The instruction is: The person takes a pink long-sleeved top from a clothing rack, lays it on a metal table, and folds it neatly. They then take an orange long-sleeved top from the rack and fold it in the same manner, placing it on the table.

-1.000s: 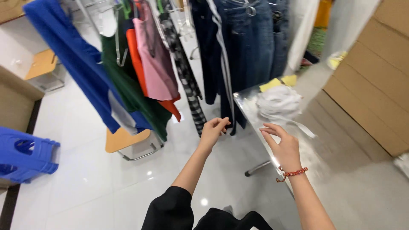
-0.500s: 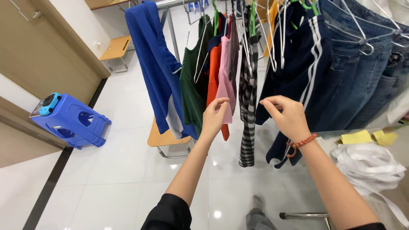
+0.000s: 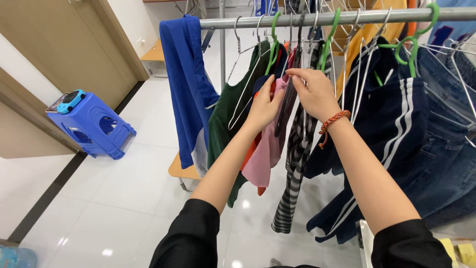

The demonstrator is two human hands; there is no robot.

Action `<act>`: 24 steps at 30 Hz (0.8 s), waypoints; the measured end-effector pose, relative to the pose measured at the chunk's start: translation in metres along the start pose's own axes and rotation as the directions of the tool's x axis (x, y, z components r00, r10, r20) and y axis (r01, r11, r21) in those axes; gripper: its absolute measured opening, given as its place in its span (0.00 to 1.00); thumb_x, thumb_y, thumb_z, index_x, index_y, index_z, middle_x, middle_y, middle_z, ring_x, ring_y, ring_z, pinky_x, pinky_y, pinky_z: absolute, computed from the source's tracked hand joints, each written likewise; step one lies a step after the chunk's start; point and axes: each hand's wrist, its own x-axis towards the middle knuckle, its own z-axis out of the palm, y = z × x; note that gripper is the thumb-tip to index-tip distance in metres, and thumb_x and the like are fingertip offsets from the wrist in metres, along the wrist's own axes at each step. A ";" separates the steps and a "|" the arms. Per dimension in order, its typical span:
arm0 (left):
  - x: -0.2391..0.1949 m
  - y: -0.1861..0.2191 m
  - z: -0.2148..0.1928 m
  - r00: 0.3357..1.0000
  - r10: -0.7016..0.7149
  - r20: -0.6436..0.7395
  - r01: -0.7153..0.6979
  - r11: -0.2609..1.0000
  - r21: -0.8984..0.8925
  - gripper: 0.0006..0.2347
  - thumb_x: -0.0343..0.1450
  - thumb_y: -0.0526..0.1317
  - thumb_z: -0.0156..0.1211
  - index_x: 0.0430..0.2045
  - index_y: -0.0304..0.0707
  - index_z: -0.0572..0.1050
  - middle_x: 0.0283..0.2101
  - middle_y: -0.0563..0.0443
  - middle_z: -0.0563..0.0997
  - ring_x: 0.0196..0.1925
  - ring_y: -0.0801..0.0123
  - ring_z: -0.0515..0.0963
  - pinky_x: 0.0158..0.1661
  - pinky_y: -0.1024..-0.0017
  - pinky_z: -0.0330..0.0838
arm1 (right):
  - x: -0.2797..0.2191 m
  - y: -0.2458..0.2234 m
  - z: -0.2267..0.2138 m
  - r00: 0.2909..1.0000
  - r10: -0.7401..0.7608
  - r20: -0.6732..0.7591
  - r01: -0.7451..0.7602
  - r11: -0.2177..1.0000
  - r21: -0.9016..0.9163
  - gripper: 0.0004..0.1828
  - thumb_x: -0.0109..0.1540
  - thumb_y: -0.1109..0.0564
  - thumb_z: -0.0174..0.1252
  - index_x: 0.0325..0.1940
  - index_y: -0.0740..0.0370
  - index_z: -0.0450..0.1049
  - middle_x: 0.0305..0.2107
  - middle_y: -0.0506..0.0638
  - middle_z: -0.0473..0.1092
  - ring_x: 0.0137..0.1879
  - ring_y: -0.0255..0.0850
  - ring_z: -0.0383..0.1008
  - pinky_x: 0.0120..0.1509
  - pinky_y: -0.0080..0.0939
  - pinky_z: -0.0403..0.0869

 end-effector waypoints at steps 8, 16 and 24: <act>0.026 -0.038 0.023 0.998 -0.059 -0.021 0.062 0.982 0.179 0.22 0.73 0.52 0.63 0.61 0.50 0.74 0.58 0.46 0.82 0.63 0.51 0.81 0.63 0.56 0.74 | 0.034 0.038 0.029 0.985 -0.045 0.166 0.087 0.964 -0.251 0.17 0.76 0.49 0.50 0.62 0.52 0.81 0.51 0.51 0.79 0.64 0.55 0.74 0.65 0.59 0.73; -0.017 -0.019 0.021 0.996 -0.023 -0.086 0.032 0.994 0.103 0.13 0.69 0.45 0.69 0.40 0.45 0.71 0.40 0.45 0.77 0.49 0.49 0.81 0.51 0.56 0.74 | 0.036 0.045 0.031 0.968 -0.009 0.251 0.089 0.946 -0.311 0.13 0.75 0.46 0.54 0.56 0.47 0.82 0.43 0.47 0.79 0.58 0.54 0.76 0.57 0.61 0.74; -0.124 -0.005 0.003 0.977 0.178 -0.115 -0.156 0.971 0.182 0.10 0.76 0.35 0.62 0.29 0.40 0.66 0.32 0.56 0.66 0.29 0.69 0.63 0.33 0.73 0.61 | 0.035 0.031 0.024 0.973 -0.005 0.229 0.050 0.980 -0.194 0.14 0.75 0.49 0.53 0.49 0.50 0.85 0.31 0.44 0.78 0.47 0.51 0.73 0.46 0.58 0.71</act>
